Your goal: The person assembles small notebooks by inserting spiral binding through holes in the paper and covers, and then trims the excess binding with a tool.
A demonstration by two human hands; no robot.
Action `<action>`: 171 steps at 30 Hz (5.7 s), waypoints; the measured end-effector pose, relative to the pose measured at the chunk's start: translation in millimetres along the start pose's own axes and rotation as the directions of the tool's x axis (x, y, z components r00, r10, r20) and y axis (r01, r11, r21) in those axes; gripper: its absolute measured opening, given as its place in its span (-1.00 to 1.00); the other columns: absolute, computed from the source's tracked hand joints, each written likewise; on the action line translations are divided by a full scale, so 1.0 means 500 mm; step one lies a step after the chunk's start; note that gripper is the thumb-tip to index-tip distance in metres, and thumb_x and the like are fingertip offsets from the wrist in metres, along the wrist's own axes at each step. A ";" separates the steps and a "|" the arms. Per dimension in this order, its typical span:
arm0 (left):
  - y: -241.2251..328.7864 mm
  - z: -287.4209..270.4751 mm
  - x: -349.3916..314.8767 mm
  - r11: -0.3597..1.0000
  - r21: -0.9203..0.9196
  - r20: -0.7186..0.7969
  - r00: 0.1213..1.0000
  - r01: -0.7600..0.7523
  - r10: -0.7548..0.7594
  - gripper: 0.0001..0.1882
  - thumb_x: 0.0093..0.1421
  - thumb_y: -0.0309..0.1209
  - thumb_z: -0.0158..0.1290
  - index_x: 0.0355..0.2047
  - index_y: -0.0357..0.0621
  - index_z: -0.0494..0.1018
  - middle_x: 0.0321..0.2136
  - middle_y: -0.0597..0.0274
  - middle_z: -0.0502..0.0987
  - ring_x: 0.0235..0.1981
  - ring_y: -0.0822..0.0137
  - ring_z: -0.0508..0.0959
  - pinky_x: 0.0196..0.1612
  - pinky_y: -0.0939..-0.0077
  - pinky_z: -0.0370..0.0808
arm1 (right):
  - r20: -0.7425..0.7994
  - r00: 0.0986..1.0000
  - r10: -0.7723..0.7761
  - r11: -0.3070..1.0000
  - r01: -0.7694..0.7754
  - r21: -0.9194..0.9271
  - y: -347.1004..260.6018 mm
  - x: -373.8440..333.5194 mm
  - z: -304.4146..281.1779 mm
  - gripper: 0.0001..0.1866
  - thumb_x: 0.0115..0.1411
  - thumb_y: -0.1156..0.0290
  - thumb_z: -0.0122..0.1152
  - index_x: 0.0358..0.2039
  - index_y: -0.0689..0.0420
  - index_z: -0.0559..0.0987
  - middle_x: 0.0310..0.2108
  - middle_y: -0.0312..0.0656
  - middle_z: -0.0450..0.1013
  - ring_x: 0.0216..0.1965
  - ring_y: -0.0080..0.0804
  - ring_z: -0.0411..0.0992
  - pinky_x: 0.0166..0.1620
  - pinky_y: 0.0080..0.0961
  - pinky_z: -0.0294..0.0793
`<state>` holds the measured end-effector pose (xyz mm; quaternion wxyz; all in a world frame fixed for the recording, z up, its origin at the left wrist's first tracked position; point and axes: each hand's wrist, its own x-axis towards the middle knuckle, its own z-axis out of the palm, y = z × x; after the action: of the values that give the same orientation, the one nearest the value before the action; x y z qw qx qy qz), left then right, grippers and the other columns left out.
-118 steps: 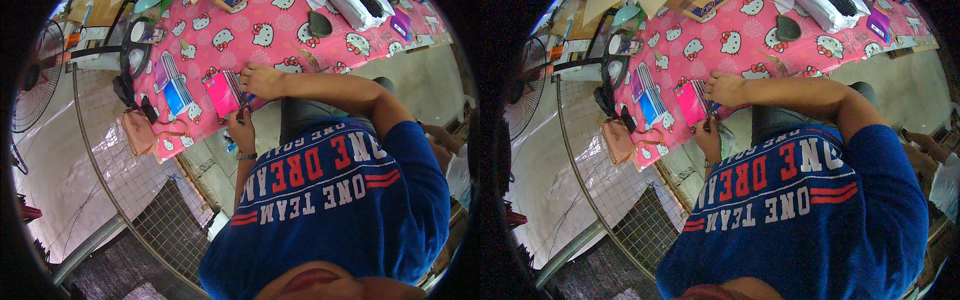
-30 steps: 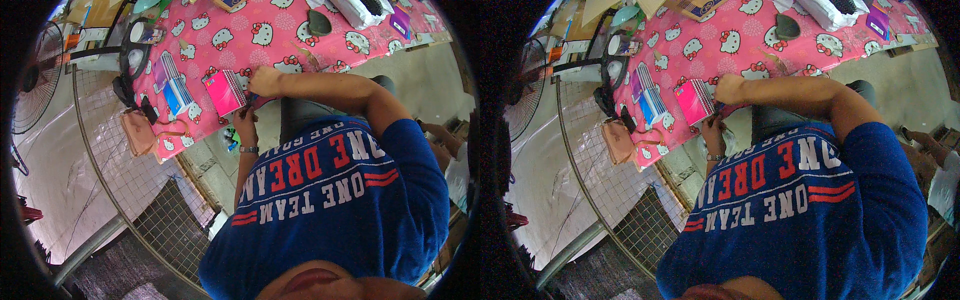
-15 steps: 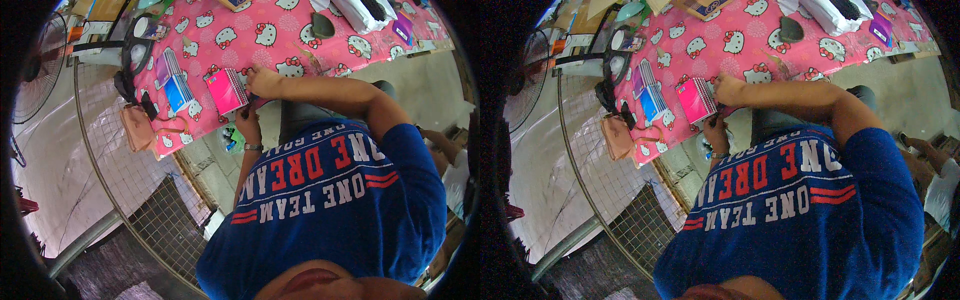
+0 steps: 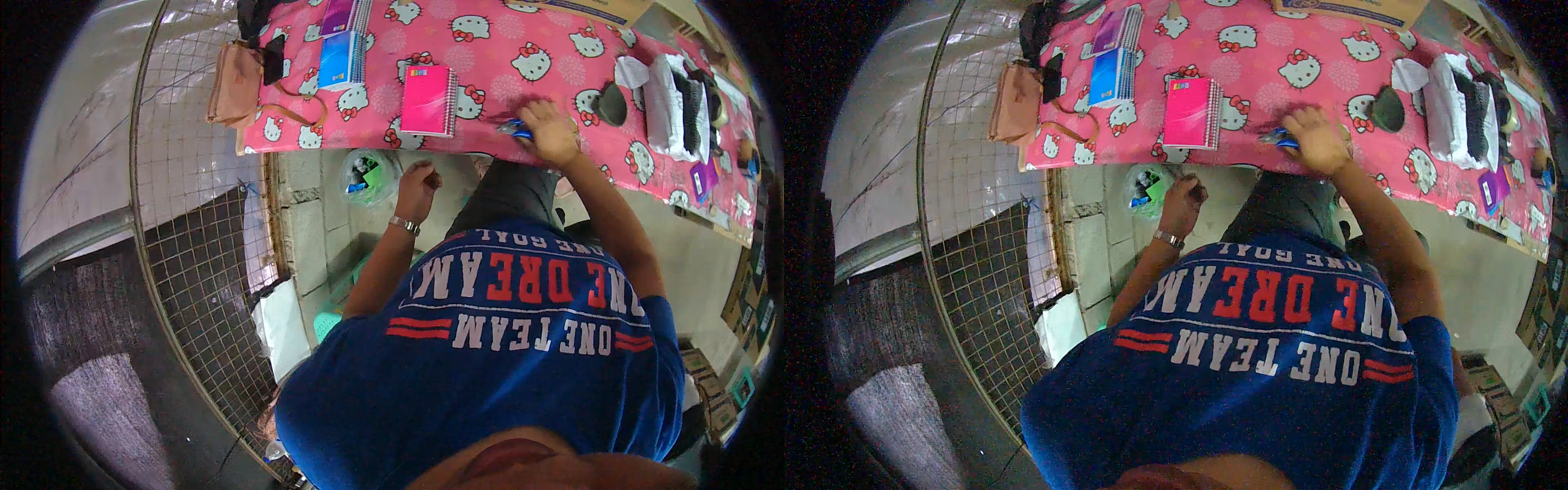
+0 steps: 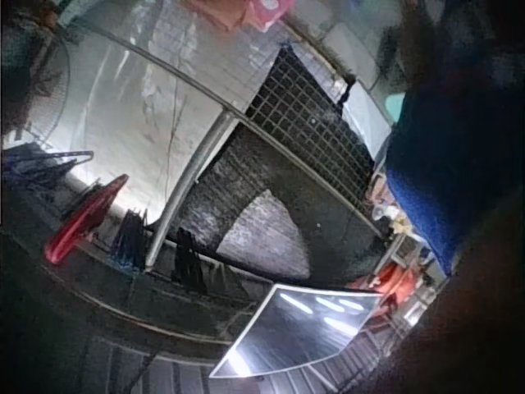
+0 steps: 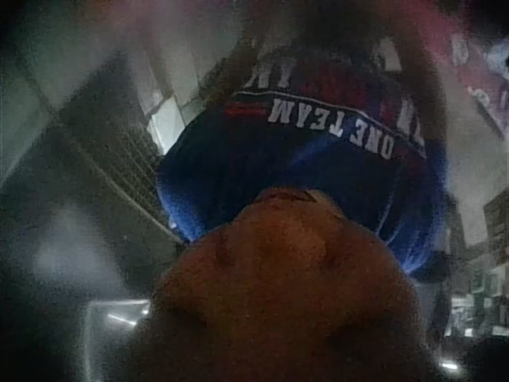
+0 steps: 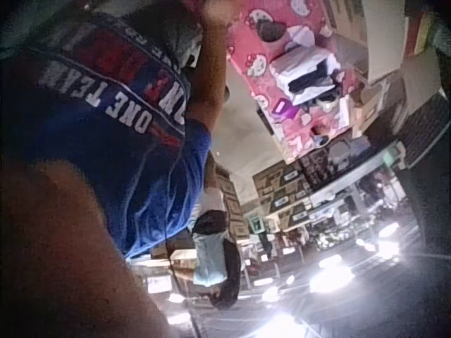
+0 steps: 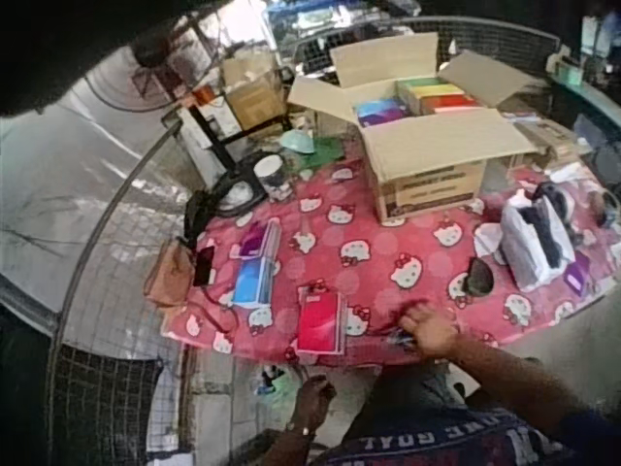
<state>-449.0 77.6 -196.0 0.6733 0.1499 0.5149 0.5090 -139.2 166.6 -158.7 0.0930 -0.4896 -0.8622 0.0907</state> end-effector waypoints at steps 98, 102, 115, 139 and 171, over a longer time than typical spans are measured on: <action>0.176 0.182 0.168 -0.075 0.817 0.566 0.769 -0.572 0.297 -0.61 -0.09 -0.23 0.36 -0.37 -0.02 0.38 0.34 -0.29 -0.13 0.33 -0.33 -0.09 0.31 -0.11 -0.06 | -0.212 0.970 -0.119 0.733 0.230 0.640 -0.083 0.071 0.047 -0.46 -0.16 0.28 0.44 -0.10 0.08 0.54 -0.18 -0.09 0.45 -0.08 -0.08 0.42 0.03 -0.21 0.37; 0.175 0.186 0.166 -0.026 0.839 0.529 0.803 -0.544 0.274 -0.61 -0.09 -0.24 0.36 -0.37 -0.02 0.39 0.35 -0.29 -0.14 0.34 -0.32 -0.10 0.32 -0.09 -0.10 | -0.183 0.978 -0.101 0.730 0.198 0.654 -0.082 0.069 0.050 -0.51 -0.13 0.30 0.40 -0.13 0.11 0.55 -0.21 -0.07 0.46 -0.13 -0.07 0.45 -0.03 -0.23 0.42; 0.177 0.189 0.158 -0.120 0.837 0.546 0.797 -0.534 0.258 -0.53 -0.14 -0.23 0.38 -0.32 0.00 0.34 0.36 -0.26 -0.19 0.36 -0.32 -0.16 0.30 -0.24 -0.14 | 0.295 0.955 -0.044 0.664 -0.193 0.722 -0.088 0.095 -0.012 -0.59 -0.01 0.16 0.25 -0.17 0.12 0.59 -0.30 -0.04 0.55 -0.22 -0.05 0.52 -0.14 -0.19 0.49; 0.179 0.194 0.156 -0.140 0.864 0.503 0.836 -0.483 0.220 -0.51 -0.19 -0.35 0.34 -0.30 0.04 0.28 0.37 -0.23 -0.24 0.36 -0.33 -0.18 0.29 -0.28 -0.13 | 0.331 0.926 -0.179 0.777 -0.073 0.625 -0.069 0.127 -0.016 -0.59 0.01 0.10 0.24 -0.18 0.06 0.58 -0.29 -0.13 0.55 -0.20 -0.13 0.52 -0.16 -0.18 0.45; 0.257 0.155 0.200 0.729 0.614 -0.060 0.939 0.302 -0.339 -0.55 0.05 -0.34 0.11 -0.03 -0.17 0.40 -0.13 0.14 0.55 -0.07 0.13 0.53 0.03 0.10 0.45 | 0.355 0.859 0.369 0.155 -0.434 0.888 -0.168 0.115 0.010 -0.36 0.11 -0.05 0.23 -0.08 0.32 0.48 -0.27 -0.10 0.50 -0.25 -0.32 0.48 -0.21 -0.41 0.45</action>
<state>-456.5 242.4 -123.9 0.6793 0.2837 0.6509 0.1853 -238.7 173.4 -138.9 0.3140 -0.5418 -0.4741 0.6190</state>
